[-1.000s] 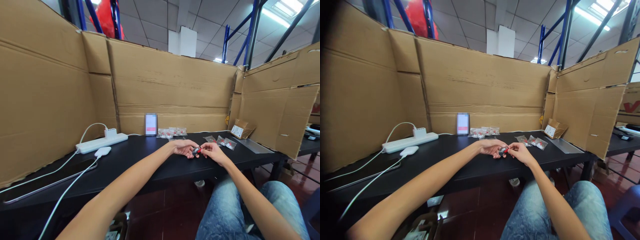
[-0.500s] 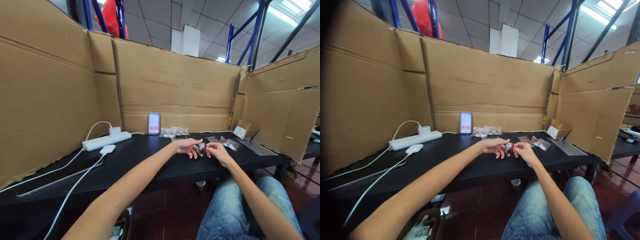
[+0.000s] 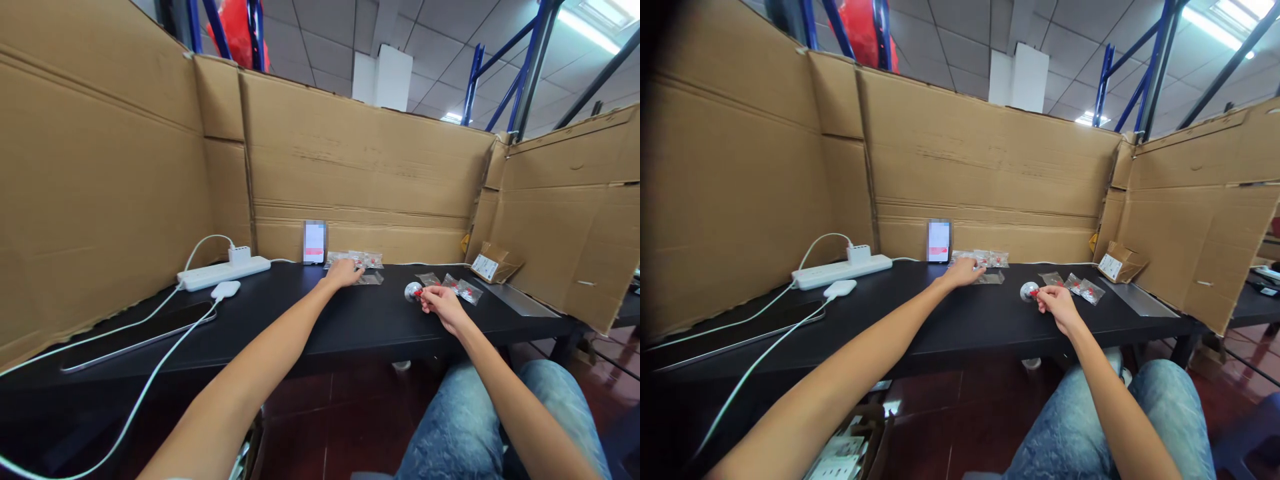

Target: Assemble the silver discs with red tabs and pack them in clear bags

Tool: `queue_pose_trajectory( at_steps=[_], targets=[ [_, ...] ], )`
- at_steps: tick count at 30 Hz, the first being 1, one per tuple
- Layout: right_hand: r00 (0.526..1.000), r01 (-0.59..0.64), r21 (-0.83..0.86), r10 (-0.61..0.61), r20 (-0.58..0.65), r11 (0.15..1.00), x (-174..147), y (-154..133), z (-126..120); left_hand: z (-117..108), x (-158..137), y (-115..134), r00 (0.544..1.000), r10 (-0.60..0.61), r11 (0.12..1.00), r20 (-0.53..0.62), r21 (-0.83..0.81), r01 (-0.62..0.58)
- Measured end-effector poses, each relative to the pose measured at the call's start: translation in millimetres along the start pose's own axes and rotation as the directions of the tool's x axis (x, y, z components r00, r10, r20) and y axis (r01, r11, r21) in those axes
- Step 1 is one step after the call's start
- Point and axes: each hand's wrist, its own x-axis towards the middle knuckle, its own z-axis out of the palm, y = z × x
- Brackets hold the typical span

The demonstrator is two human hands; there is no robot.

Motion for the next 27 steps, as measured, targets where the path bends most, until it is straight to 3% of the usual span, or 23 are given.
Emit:
queue_pose_trajectory(
  at_steps=[6, 12, 16, 19, 22, 27],
  targets=[
    [1.0, 0.016, -0.042, -0.017, -0.025, 0.999, -0.2, -0.9, 2.2, 15.5, 3.2, 13.8, 0.987, -0.006, 0.996, 0.16, -0.089, 0.02],
    [0.998, 0.052, -0.105, -0.054, -0.02, 0.993, 0.2, -0.5, 4.0, 20.4, 0.7, 27.9, 0.997, 0.026, 0.991, 0.076, -0.134, -0.016],
    [0.998, 0.049, -0.131, -0.053, -0.027, 0.99, -0.5, -1.6, 5.6, 21.2, -3.2, 36.1, 0.991, 0.019, 0.989, 0.135, -0.146, 0.001],
    [0.998, 0.049, -0.143, -0.054, -0.028, 0.988, -0.3, -2.2, 6.5, 21.9, -6.5, 44.2, 0.982, 0.017, 0.968, 0.186, -0.248, 0.03],
    [0.997, 0.067, -0.14, -0.074, -0.039, 0.988, 0.7, -2.0, 6.6, 22.1, -11.6, 52.8, 0.985, 0.048, 0.941, 0.165, -0.338, 0.011],
    [0.987, 0.105, -0.152, -0.121, -0.102, 0.983, 4.9, 1.2, 5.1, 20.1, -22.6, 69.0, 0.95, 0.218, 0.82, 0.225, -0.569, -0.054]
  ],
)
